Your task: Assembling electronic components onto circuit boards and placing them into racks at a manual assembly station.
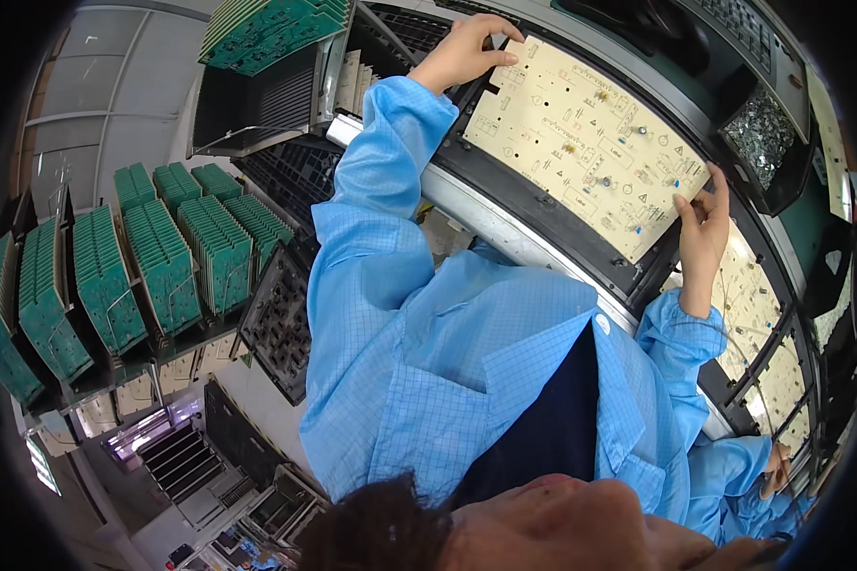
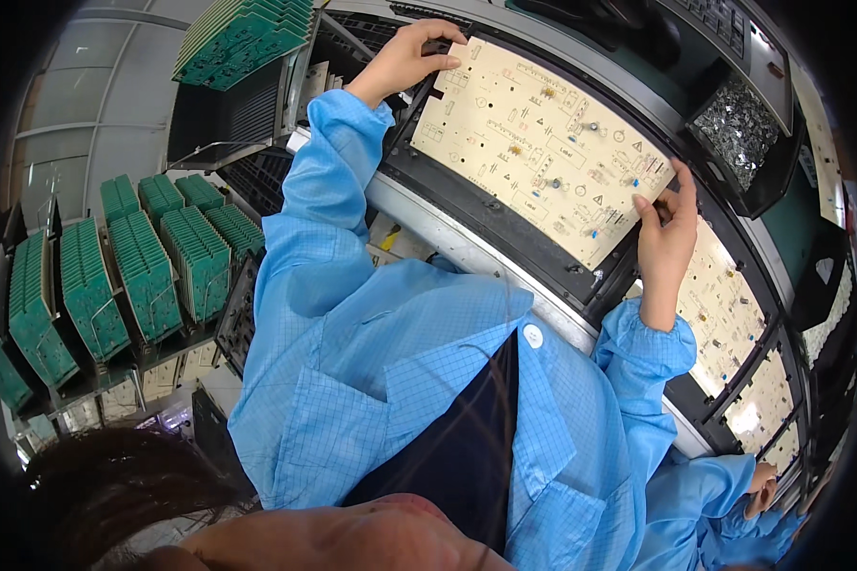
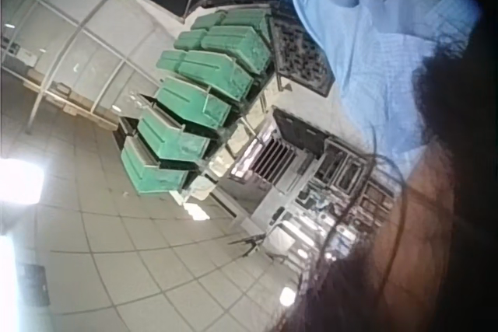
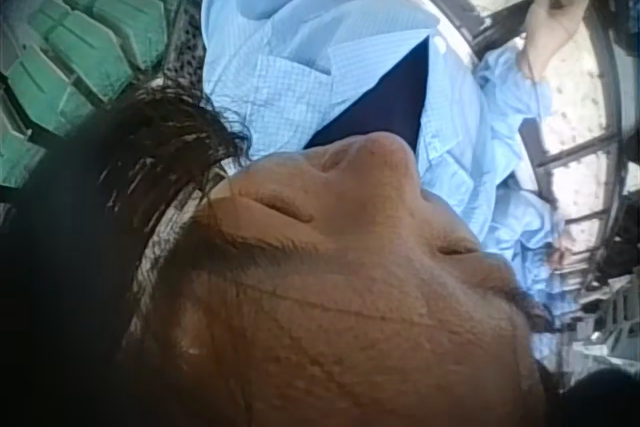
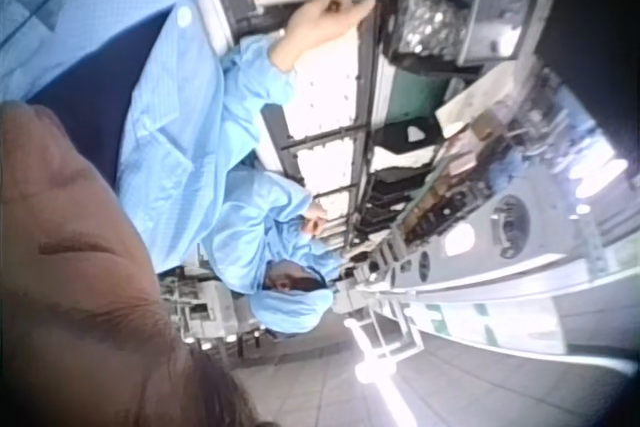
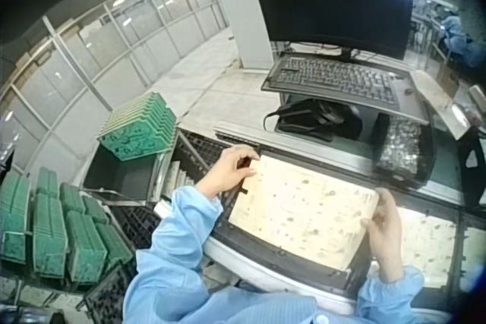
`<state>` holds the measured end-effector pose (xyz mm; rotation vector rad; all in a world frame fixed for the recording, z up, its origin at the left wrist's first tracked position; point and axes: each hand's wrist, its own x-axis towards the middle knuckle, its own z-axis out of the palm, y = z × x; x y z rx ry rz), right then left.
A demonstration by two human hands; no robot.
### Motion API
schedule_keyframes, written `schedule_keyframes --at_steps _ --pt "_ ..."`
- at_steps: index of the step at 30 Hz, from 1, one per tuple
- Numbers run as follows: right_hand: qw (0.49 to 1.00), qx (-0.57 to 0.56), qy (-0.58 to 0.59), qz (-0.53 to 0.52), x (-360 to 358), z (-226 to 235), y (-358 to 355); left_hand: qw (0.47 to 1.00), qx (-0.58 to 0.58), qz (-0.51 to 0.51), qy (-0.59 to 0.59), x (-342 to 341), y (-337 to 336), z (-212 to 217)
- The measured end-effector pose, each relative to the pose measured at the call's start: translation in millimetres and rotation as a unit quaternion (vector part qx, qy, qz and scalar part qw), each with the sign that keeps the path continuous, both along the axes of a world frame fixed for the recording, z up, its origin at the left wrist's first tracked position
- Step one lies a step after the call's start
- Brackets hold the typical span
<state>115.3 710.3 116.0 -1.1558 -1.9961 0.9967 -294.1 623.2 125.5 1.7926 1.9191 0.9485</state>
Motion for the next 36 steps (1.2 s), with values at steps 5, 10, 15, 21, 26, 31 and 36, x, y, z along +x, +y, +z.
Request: schedule_keyframes --at_steps 5,10,15,21,26,31,36 --pt "0.944 0.270 -0.192 -0.010 5.1 -12.1 6.3 0.980 0.010 0.043 0.193 -3.0 -5.1 -36.0" --pt "0.911 0.252 -0.325 -0.019 1.8 -14.7 1.2 0.948 -0.003 0.075 0.309 8.6 -15.6 -34.6" --pt "0.942 0.221 -0.244 0.061 26.6 13.9 22.0 0.937 0.032 0.042 0.345 57.9 -40.2 -0.4" --pt "0.920 0.246 -0.299 0.059 6.2 4.1 67.1 0.964 -0.094 -0.116 0.221 134.7 -74.1 11.3" --pt "0.909 0.205 -0.358 0.068 -10.6 9.0 74.5 0.972 -0.086 -0.097 0.198 155.6 -101.1 9.1" --pt "0.920 0.141 -0.366 -0.012 -26.4 15.1 53.9 0.970 -0.016 -0.092 0.224 160.9 -109.3 -3.1" --pt "0.919 0.238 -0.310 0.053 3.9 17.3 54.8 0.950 0.014 -0.093 0.297 160.1 -107.0 -17.5"
